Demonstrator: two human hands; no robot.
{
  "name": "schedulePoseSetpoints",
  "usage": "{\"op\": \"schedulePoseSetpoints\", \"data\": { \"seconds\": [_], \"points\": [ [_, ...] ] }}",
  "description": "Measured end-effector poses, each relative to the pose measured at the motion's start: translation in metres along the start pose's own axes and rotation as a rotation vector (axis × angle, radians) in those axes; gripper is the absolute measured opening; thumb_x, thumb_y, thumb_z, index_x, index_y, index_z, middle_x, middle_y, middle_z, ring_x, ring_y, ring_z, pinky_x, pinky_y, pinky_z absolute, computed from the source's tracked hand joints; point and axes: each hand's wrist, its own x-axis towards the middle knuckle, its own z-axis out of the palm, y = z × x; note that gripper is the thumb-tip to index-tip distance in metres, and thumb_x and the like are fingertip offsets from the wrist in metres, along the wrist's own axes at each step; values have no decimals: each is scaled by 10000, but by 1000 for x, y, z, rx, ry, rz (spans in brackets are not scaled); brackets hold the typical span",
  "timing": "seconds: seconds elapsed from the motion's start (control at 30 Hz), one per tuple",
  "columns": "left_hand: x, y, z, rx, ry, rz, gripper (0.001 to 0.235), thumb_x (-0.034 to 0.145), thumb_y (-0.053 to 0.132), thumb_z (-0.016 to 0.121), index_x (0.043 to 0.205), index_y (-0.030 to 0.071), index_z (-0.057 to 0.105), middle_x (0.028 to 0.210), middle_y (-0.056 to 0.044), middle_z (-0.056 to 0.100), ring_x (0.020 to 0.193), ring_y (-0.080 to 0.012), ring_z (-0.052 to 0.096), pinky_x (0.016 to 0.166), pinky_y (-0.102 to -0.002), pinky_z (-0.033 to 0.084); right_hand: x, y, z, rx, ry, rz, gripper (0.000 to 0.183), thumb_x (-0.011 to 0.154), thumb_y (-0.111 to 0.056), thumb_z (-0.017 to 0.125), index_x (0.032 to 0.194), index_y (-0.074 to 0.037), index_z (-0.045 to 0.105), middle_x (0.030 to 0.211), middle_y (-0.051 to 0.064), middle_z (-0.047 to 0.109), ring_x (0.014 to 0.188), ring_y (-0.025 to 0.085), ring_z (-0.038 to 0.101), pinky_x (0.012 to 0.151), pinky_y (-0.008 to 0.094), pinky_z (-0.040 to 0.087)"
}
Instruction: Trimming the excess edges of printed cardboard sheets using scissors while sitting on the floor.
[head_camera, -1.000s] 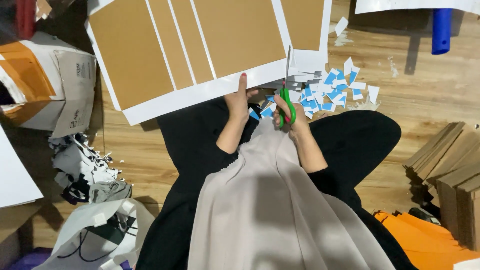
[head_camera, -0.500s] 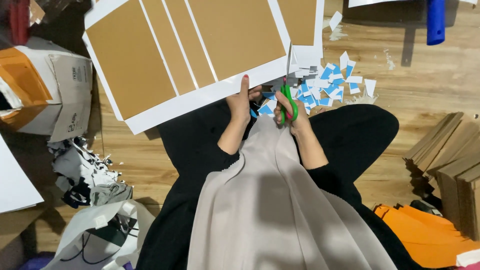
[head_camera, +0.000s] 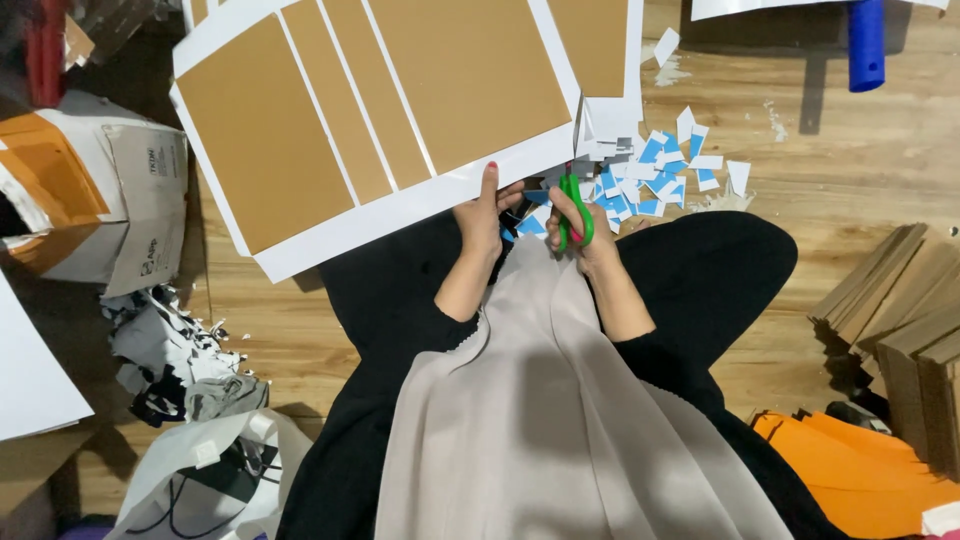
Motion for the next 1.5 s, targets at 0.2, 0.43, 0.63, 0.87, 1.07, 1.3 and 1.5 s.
{"op": "schedulePoseSetpoints", "data": {
  "seconds": [0.2,0.43,0.63,0.87,1.07,1.3,1.5],
  "points": [
    [0,1,1,-10,-1,-5,375,844,157,608,1023,-137,461,829,-258,605,698,-342,657,599,-309,595,-1,0,-2,-16,8,-12,417,776,-339,727,594,-15,539,484,120,507,329,144,497,346,285,469],
    [-8,8,4,1,-5,-7,368,848,168,601,1004,-138,470,810,-263,613,705,-333,659,610,-305,593,0,-1,0,4,3,4,410,779,-323,723,594,-13,530,476,117,493,323,135,481,334,276,454],
    [-11,8,2,9,-4,-28,361,848,165,601,1000,-136,474,814,-274,614,711,-339,659,613,-315,593,2,-4,0,-15,-5,7,423,776,-365,712,611,-22,527,497,109,511,351,135,511,371,277,481],
    [-12,8,4,-14,2,-24,366,841,158,610,994,-144,472,814,-270,607,712,-347,656,614,-320,591,4,-3,-2,1,-1,-13,420,782,-353,710,605,-23,517,479,104,493,333,130,481,351,273,459],
    [-11,5,4,-30,3,-23,355,840,151,611,983,-146,479,810,-267,606,702,-350,655,608,-317,594,1,-3,0,4,14,-28,416,782,-345,709,597,-30,510,469,101,485,325,124,471,345,264,453],
    [-11,3,5,-50,-17,-20,369,847,151,597,1011,-142,445,808,-257,598,701,-356,653,601,-328,592,1,-4,1,18,34,-52,410,777,-331,719,583,-33,516,470,105,488,324,125,468,340,266,449],
    [-14,3,6,-27,-24,-10,376,852,160,596,1014,-136,429,817,-262,598,712,-355,654,611,-341,593,3,0,0,11,37,-69,405,785,-321,717,577,-36,517,470,103,497,324,123,470,337,266,448]
  ]
}}
